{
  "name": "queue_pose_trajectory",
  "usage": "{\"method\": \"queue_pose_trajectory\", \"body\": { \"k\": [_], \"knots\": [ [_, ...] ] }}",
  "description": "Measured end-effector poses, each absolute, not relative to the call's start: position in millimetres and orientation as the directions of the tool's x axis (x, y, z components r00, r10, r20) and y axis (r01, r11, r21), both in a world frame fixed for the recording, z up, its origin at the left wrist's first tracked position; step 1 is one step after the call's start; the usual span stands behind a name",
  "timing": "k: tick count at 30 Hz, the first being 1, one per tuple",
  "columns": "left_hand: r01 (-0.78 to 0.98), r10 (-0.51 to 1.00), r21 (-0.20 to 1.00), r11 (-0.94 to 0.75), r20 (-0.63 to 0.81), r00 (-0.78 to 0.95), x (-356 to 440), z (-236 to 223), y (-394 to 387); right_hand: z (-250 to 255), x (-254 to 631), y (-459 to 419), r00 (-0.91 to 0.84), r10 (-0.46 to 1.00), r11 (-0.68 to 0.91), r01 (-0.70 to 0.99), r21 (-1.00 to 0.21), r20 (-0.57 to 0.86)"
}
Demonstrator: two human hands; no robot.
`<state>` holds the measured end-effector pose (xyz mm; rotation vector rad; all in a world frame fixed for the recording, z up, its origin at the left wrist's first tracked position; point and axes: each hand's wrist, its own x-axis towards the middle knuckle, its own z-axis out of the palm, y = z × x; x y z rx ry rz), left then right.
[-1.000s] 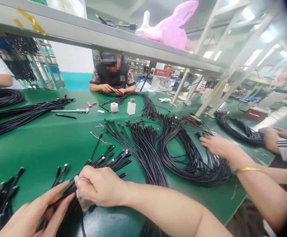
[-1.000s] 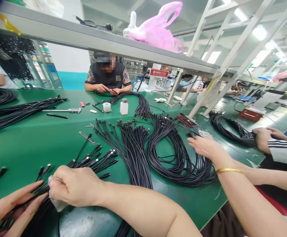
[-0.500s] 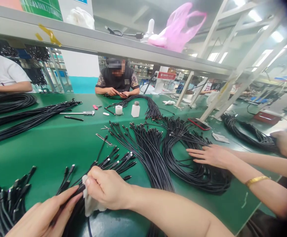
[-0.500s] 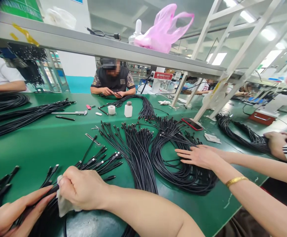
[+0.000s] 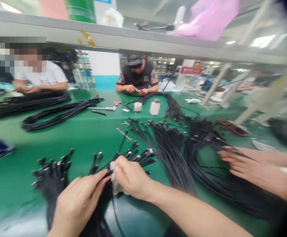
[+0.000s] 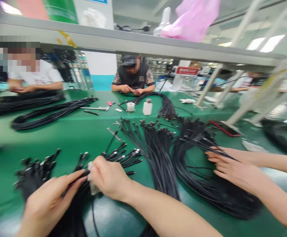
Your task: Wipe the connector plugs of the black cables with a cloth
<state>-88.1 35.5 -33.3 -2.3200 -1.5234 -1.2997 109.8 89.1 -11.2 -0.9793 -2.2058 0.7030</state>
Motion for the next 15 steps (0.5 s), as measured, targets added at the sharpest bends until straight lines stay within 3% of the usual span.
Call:
{"method": "queue_pose_trajectory", "body": {
  "k": [3, 5, 9, 12, 15],
  "knots": [
    [0.763, 0.741, 0.412, -0.498, 0.659, 0.128, -78, -18, 31, -14, 111, 90, -0.458, 0.811, 0.546, 0.368, -0.752, 0.365],
    [0.712, 0.819, 0.556, -0.43, 0.571, 0.049, -75, -12, 32, -15, 112, 92, -0.442, 0.811, 0.54, 0.31, -0.782, 0.384],
    [0.32, 0.99, 0.941, -0.114, 0.134, -0.039, -71, -6, 32, -14, 115, 92, -0.483, 0.76, 0.59, 0.235, -0.772, 0.434],
    [0.057, 0.999, 0.998, 0.042, -0.043, 0.019, -71, -2, 31, -14, 116, 90, -0.516, 0.727, 0.629, 0.235, -0.741, 0.453],
    [-0.001, 0.994, 0.996, 0.093, -0.093, 0.058, -71, 0, 30, -14, 116, 90, -0.538, 0.704, 0.659, 0.249, -0.71, 0.465]
  ]
}}
